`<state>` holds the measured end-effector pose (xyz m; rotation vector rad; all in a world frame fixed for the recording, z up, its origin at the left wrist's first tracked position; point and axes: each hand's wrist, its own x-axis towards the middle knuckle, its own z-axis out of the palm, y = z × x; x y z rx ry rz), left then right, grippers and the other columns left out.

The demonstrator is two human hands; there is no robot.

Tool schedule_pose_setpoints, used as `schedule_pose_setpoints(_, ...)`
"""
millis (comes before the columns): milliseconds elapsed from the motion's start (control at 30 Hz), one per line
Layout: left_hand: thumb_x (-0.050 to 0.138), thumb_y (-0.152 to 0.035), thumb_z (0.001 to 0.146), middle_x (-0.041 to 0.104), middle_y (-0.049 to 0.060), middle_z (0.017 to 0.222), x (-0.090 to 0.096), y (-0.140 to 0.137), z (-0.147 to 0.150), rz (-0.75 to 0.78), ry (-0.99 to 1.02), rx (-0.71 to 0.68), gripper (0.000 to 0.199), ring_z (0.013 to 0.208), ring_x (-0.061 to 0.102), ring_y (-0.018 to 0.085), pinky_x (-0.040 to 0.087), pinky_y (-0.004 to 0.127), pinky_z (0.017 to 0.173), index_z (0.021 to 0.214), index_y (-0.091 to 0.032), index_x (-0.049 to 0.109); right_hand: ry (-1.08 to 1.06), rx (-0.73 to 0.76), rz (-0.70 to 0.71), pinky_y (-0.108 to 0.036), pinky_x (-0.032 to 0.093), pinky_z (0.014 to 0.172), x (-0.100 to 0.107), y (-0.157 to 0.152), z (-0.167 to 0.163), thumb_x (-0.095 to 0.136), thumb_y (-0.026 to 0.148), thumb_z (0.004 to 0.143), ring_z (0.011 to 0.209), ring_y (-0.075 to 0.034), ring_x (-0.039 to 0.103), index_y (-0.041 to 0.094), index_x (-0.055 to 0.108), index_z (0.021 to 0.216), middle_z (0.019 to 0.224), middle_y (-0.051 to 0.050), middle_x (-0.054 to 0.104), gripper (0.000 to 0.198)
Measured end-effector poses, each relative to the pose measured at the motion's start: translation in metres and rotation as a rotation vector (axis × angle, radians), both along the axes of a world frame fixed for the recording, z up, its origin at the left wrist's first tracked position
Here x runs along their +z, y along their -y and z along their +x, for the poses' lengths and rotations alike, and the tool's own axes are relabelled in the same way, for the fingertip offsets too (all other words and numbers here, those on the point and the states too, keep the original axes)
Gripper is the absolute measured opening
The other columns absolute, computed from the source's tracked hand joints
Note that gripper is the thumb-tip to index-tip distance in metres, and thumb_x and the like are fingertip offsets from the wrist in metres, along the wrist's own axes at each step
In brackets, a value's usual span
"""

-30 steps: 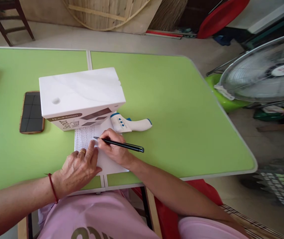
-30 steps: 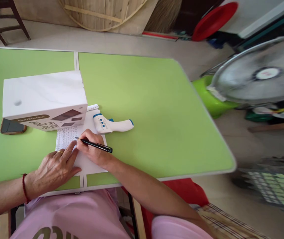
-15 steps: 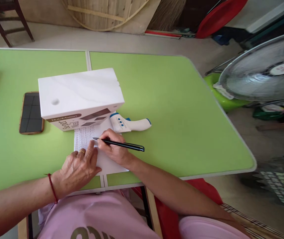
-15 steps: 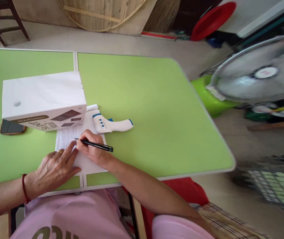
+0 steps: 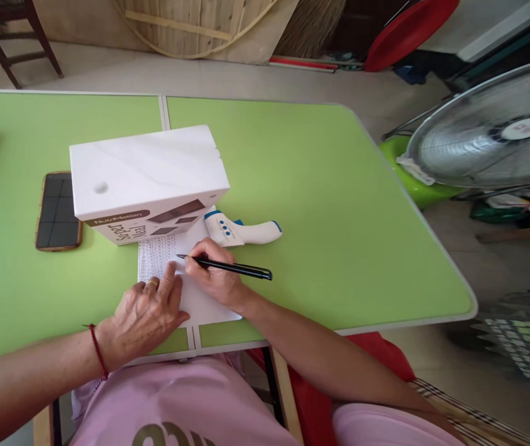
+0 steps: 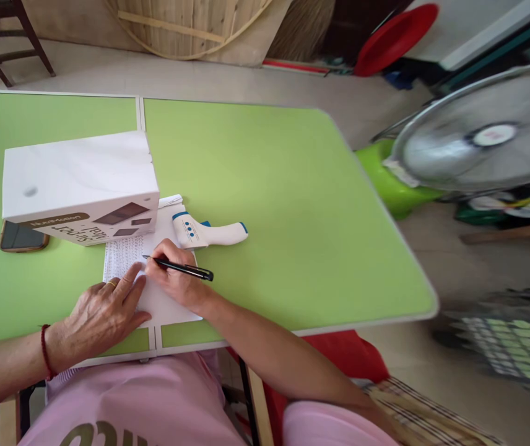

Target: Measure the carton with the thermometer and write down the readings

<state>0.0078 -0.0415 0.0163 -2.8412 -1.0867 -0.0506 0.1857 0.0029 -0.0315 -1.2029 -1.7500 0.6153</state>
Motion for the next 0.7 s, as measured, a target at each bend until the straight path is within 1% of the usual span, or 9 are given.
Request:
schedule_pose_setpoints(200,0.074,-0.043,0.087,0.064,0.025,0.131,0.0008,-0.0007,-0.0002,-0.006,-0.01,-0.006,0.05,0.071,0.068,0.022,0.058,0.034,0.052,0.117,-0.003,0.065,-0.008,0.022,-0.019,-0.023,0.04,0.049,-0.0001,0.0001,0.0007,0.057,0.02,0.082,0.047,-0.011,0.047,0.025,0.047,0.071,0.057,0.007,0.054,0.016)
schedule_pose_setpoints(500,0.074,-0.042,0.087,0.063,0.026,0.133,0.0013,0.0002,-0.0007,-0.03,-0.023,0.002,0.05,0.072,0.069,0.023,0.06,0.035,0.053,0.117,-0.003,0.065,-0.032,-0.003,0.045,-0.021,0.039,0.048,0.0025,0.0006,0.0,0.056,0.02,0.084,0.047,-0.009,0.046,0.024,0.047,0.072,0.055,0.009,0.049,0.016)
schedule_pose_setpoints(700,0.072,-0.041,0.088,0.063,0.026,0.134,0.0019,-0.0013,-0.0005,-0.036,-0.042,-0.001,0.048,0.074,0.07,0.023,0.061,0.034,0.055,0.118,-0.004,0.067,-0.019,0.005,0.019,-0.021,0.039,0.049,0.0008,0.0003,0.0,0.056,0.021,0.084,0.048,-0.009,0.047,0.024,0.049,0.073,0.057,0.008,0.052,0.014)
